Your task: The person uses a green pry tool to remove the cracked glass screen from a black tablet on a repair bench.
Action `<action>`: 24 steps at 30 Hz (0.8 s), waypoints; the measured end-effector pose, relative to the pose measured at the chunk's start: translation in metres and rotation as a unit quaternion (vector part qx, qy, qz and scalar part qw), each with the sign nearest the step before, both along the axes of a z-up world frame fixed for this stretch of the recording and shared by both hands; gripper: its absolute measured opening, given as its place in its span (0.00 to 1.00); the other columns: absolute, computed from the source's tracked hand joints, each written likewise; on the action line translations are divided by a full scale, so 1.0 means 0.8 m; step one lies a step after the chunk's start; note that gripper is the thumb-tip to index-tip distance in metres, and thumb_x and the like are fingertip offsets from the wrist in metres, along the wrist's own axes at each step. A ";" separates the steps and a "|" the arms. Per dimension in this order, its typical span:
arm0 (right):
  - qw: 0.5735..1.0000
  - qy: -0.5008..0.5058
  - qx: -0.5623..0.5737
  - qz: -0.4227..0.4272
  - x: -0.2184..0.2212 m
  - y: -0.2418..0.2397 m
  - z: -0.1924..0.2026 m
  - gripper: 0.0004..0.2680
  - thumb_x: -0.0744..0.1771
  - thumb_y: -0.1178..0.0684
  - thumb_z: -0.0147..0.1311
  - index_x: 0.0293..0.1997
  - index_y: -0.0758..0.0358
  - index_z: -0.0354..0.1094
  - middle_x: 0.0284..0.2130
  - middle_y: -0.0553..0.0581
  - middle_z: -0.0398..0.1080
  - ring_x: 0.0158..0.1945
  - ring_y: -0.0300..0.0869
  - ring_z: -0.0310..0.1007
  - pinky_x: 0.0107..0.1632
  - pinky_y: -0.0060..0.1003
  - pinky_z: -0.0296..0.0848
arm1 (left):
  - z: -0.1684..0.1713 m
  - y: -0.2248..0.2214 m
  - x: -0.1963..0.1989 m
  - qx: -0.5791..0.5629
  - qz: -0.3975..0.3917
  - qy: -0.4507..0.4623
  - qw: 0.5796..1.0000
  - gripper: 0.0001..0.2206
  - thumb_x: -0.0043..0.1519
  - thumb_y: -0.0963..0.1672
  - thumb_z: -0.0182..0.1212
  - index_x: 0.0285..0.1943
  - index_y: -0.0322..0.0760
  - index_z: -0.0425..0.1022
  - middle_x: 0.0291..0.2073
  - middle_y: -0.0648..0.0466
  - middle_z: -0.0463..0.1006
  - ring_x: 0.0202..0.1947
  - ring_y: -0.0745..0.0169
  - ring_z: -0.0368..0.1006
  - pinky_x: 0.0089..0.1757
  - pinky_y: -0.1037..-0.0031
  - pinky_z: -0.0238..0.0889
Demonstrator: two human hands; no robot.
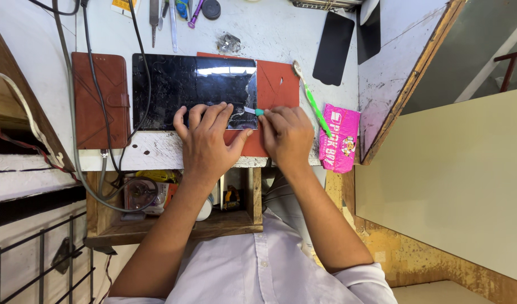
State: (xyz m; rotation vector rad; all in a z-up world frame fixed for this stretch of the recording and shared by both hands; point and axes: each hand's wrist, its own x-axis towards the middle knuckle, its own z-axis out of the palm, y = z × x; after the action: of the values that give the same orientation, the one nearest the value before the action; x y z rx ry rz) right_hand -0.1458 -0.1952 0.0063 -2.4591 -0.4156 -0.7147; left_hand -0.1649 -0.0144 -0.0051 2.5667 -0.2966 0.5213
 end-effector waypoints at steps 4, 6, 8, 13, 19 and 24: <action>0.998 0.011 -0.041 0.044 0.022 -0.017 0.008 0.03 0.63 0.57 0.67 0.36 0.62 0.78 0.36 0.53 0.77 0.40 0.47 0.72 0.44 0.43 0.69 | -0.002 -0.001 0.001 0.006 -0.004 -0.001 1.000 0.27 0.59 0.55 0.72 0.57 0.32 0.79 0.54 0.51 0.79 0.58 0.51 0.66 0.64 0.47 0.41; 0.997 0.020 -0.052 0.057 0.026 -0.021 0.010 0.04 0.63 0.56 0.67 0.35 0.62 0.78 0.35 0.52 0.77 0.39 0.47 0.72 0.45 0.44 0.68 | -0.003 -0.001 0.001 0.005 0.001 0.001 1.000 0.27 0.58 0.55 0.72 0.57 0.32 0.80 0.54 0.51 0.79 0.58 0.51 0.66 0.64 0.46 0.41; 0.996 0.036 -0.041 0.067 0.027 -0.022 0.009 0.04 0.63 0.56 0.67 0.36 0.62 0.78 0.34 0.52 0.76 0.39 0.48 0.71 0.44 0.44 0.68 | -0.003 -0.002 0.001 0.002 0.000 0.003 1.000 0.27 0.58 0.55 0.72 0.57 0.32 0.80 0.54 0.51 0.79 0.58 0.51 0.66 0.64 0.46 0.41; 0.999 0.032 -0.012 0.031 0.005 -0.008 -0.002 0.03 0.64 0.57 0.66 0.37 0.63 0.78 0.36 0.53 0.76 0.39 0.48 0.71 0.43 0.43 0.68 | -0.004 -0.001 0.001 -0.005 0.000 -0.001 1.000 0.26 0.59 0.55 0.72 0.57 0.33 0.80 0.54 0.51 0.79 0.58 0.51 0.66 0.65 0.46 0.41; 0.999 0.034 -0.018 0.027 0.017 -0.009 0.001 0.04 0.62 0.58 0.66 0.35 0.64 0.77 0.35 0.55 0.76 0.39 0.50 0.72 0.44 0.46 0.68 | -0.006 -0.002 0.002 0.006 -0.004 -0.006 1.000 0.25 0.60 0.55 0.70 0.57 0.34 0.80 0.54 0.52 0.79 0.58 0.50 0.66 0.65 0.45 0.41; 0.998 0.024 -0.013 0.057 0.027 -0.020 -0.007 0.05 0.62 0.57 0.64 0.39 0.62 0.76 0.38 0.56 0.75 0.45 0.51 0.73 0.49 0.46 0.69 | -0.008 0.003 0.002 0.035 -0.005 -0.014 0.999 0.22 0.62 0.55 0.70 0.57 0.37 0.82 0.54 0.55 0.79 0.59 0.53 0.66 0.66 0.49 0.43</action>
State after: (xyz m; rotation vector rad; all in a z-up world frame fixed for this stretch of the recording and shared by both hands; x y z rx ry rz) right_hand -0.1243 -0.2115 0.0009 -2.4482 -0.5457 -0.6063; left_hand -0.1636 -0.0123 -0.0115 2.6252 -0.3417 0.5531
